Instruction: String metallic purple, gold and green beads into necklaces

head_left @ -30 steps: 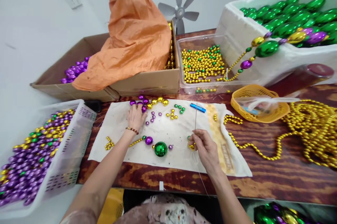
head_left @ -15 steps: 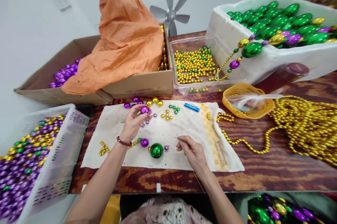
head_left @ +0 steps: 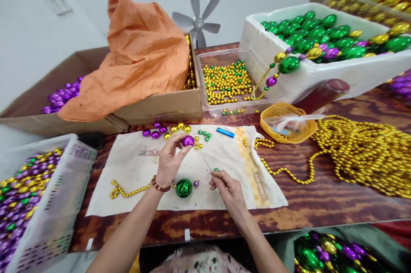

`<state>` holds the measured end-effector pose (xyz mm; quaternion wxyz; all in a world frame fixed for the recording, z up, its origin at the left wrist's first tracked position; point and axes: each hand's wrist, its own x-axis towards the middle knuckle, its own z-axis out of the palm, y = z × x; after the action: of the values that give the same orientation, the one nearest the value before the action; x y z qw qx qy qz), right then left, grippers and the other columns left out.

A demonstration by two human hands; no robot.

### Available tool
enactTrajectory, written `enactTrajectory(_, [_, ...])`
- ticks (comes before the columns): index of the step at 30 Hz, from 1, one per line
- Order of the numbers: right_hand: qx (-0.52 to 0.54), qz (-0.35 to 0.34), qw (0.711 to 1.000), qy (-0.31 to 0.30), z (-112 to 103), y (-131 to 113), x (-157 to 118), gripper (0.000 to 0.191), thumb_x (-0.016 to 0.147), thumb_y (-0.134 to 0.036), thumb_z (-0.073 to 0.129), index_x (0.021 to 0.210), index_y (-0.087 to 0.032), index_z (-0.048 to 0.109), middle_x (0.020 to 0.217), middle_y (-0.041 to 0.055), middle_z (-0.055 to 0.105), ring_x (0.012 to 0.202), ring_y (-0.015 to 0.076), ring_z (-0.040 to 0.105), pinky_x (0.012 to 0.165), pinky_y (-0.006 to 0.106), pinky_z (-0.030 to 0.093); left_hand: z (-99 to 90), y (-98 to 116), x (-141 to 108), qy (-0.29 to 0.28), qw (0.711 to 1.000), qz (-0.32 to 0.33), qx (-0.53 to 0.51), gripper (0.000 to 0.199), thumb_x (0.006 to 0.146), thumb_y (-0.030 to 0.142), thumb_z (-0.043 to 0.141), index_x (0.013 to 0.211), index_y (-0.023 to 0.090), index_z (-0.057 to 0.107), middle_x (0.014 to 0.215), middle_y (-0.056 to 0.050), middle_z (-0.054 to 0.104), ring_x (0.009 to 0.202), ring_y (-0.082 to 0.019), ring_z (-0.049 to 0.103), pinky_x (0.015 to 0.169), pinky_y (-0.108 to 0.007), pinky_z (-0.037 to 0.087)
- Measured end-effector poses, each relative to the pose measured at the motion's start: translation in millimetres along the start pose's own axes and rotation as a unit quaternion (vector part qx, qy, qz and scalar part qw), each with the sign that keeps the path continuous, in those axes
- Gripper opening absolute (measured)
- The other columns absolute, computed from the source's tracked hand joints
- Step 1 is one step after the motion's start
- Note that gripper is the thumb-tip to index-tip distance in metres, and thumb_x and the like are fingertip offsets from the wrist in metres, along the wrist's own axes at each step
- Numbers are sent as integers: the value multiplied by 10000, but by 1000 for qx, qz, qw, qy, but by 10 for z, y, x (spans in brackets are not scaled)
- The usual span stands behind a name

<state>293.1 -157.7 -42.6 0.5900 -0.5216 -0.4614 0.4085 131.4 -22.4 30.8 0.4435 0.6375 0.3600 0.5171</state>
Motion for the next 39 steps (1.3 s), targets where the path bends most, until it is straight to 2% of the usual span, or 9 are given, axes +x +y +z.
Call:
enactTrajectory(3, [-4, -14, 1000, -1, 6, 8, -27, 132, 967, -241, 559, 996, -201, 681, 742, -2, 700, 606, 108, 686, 605, 185, 562, -5, -2, 14, 14, 999, 27, 16, 287, 817, 247, 783, 1104, 257, 764, 1156, -72, 722, 1054, -189, 645, 892, -307, 523])
enactTrajectory(7, [4, -23, 1000, 0, 35, 43, -61, 129, 974, -241, 560, 1002, -200, 679, 749, 4, 706, 612, 115, 689, 611, 197, 567, -17, 26, 23, 29, 999, 24, 6, 326, 802, 239, 794, 1124, 278, 769, 1197, -66, 723, 1103, -194, 643, 910, -305, 526])
enactTrajectory(14, [0, -4, 1000, -9, 79, 57, -70, 146, 986, -290, 558, 980, -207, 678, 750, 13, 705, 616, 136, 687, 617, 235, 576, -21, 77, 61, 42, 991, -77, -97, 334, 745, 288, 837, 1074, 252, 791, 1157, -70, 738, 1082, -216, 661, 977, -349, 523])
enactTrajectory(21, [0, 0, 1000, -12, 100, 96, -83, 156, 988, -313, 555, 989, -212, 673, 753, 13, 704, 611, 139, 681, 615, 242, 567, -17, 141, 123, 41, 973, -149, -170, 365, 684, 314, 876, 1030, 224, 803, 1094, -75, 765, 1001, -207, 688, 930, -334, 533])
enactTrajectory(32, [4, 9, 1000, 1, 144, 71, -63, 183, 985, -343, 552, 963, -202, 666, 736, 12, 702, 583, 135, 673, 609, 248, 561, 20, 150, 117, 26, 966, -173, -190, 343, 662, 310, 891, 987, 234, 815, 1090, -70, 767, 985, -207, 688, 918, -338, 534])
enactTrajectory(39, [12, -5, 1000, 17, 215, -39, -5, 174, 992, -329, 540, 947, -201, 648, 729, 8, 695, 592, 135, 670, 617, 252, 546, 75, 193, 13, -25, 972, -154, -174, 323, 727, 317, 857, 1038, 251, 804, 1059, -66, 752, 957, -207, 684, 841, -325, 565])
